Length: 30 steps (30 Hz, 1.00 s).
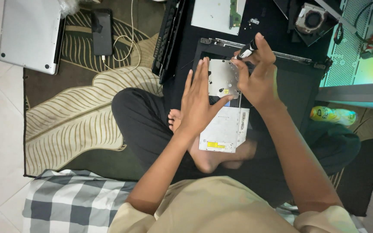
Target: A person is disassembling a laptop component, likely a drive caddy, using a screwdriver while sitting on the floor.
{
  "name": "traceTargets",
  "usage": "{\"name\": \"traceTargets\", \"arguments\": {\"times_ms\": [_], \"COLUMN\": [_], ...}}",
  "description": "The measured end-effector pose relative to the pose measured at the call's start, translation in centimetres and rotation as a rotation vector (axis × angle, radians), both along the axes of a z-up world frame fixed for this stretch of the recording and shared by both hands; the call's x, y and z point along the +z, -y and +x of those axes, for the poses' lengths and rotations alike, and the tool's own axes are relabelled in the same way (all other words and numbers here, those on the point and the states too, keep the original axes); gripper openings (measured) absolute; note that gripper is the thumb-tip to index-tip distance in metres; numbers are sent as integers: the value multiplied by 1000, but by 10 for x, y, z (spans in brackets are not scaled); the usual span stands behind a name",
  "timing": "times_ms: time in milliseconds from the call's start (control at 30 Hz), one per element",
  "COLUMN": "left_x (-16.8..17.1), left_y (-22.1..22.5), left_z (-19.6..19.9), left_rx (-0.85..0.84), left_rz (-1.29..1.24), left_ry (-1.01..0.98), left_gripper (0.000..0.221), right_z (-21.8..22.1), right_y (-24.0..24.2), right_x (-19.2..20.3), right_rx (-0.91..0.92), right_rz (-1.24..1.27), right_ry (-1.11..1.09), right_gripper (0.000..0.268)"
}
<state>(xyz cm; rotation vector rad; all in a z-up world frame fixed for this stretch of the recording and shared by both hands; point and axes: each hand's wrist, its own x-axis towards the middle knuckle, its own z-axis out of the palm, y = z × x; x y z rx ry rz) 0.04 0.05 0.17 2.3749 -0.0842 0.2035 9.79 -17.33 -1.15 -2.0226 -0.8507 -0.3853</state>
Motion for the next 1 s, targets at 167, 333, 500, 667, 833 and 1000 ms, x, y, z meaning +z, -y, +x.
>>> {"name": "traceTargets", "arguments": {"times_ms": [167, 333, 500, 667, 833, 1000], "left_x": [0, 1, -2, 0, 3, 1], "left_y": [0, 0, 2, 2, 1, 1], "left_z": [0, -1, 2, 4, 5, 4], "left_rx": [2, 4, 29, 11, 6, 14], "left_rz": [5, 6, -16, -12, -18, -21], "left_ry": [-7, 1, 38, 39, 44, 60], "left_gripper": [101, 98, 95, 88, 80, 77], "right_z": [-2, -7, 6, 33, 52, 56], "right_y": [0, -7, -25, -50, -72, -78], "right_x": [-6, 24, 37, 37, 43, 36], "right_rx": [-22, -1, 9, -63, -48, -44], "right_rz": [29, 32, 156, 392, 398, 319], "right_ry": [-10, -55, -85, -144, -144, -157], "right_gripper": [81, 74, 75, 61, 54, 50]}}
